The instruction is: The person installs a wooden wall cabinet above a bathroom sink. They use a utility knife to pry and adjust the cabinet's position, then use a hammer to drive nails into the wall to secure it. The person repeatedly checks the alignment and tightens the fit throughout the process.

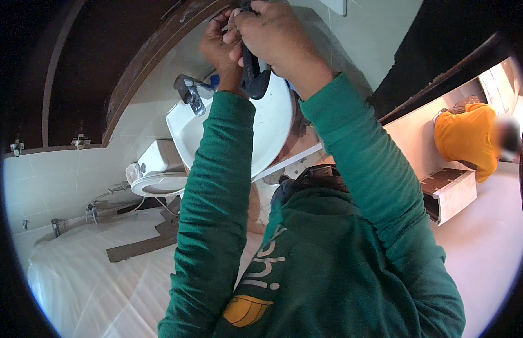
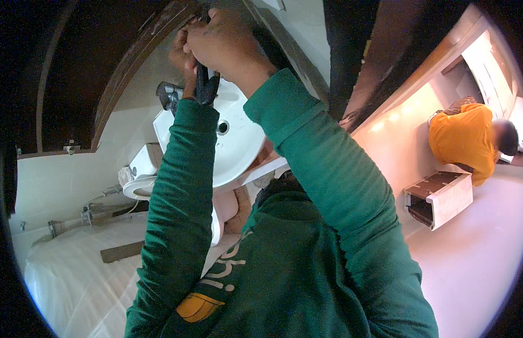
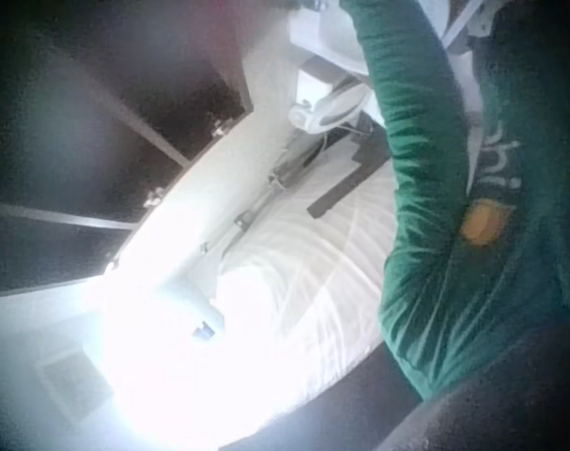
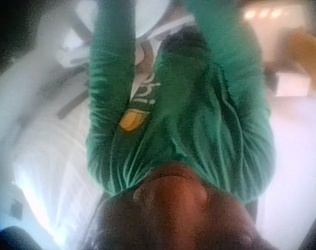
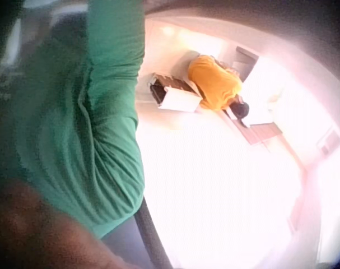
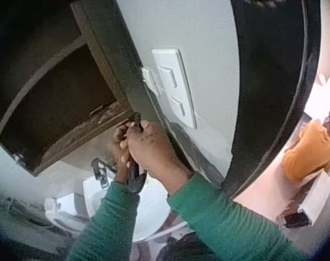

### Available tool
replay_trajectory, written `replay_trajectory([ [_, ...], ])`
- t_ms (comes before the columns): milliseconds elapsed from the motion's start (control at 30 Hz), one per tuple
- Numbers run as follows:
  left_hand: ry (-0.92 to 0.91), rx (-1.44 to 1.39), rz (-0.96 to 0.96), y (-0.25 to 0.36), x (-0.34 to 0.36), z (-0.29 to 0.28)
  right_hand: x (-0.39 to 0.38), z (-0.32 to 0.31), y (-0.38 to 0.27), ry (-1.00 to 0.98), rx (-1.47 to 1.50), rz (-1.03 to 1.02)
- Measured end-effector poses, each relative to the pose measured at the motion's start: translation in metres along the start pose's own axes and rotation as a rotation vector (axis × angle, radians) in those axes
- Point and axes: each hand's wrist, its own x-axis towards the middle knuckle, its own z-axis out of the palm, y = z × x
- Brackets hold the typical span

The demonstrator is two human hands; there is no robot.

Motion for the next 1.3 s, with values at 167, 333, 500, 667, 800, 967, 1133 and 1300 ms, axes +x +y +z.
replay_trajectory([
  [167, 0.010, 0.161, 0.168, -0.005, -0.005, 0.000, 0.005, 0.012, 0.011, -0.039, 0.000, 0.062],
  [333, 0.002, 0.074, 0.150, 0.000, -0.016, 0.001, -0.001, 0.005, -0.007, -0.089, 0.005, 0.190],
  [500, -0.063, 0.313, 0.152, -0.018, 0.002, -0.020, -0.002, 0.004, -0.008, -0.077, 0.132, 0.185],
  [667, 0.008, 0.141, 0.048, 0.011, -0.017, 0.021, 0.001, -0.006, -0.011, -0.128, 0.097, 0.196],
  [800, 0.027, 0.164, 0.077, 0.006, -0.012, 0.021, 0.005, -0.002, -0.007, -0.131, 0.123, 0.209],
  [967, -0.016, -0.065, -0.024, -0.019, 0.000, 0.006, 0.008, 0.000, 0.005, -0.193, 0.046, 0.070],
  [1133, -0.118, -0.272, -0.046, -0.044, 0.011, -0.010, 0.004, 0.007, 0.001, -0.142, 0.189, 0.033],
  [1300, 0.061, 0.012, 0.013, -0.046, -0.004, -0.004, 0.004, 0.001, -0.004, -0.206, 0.170, 0.095],
])
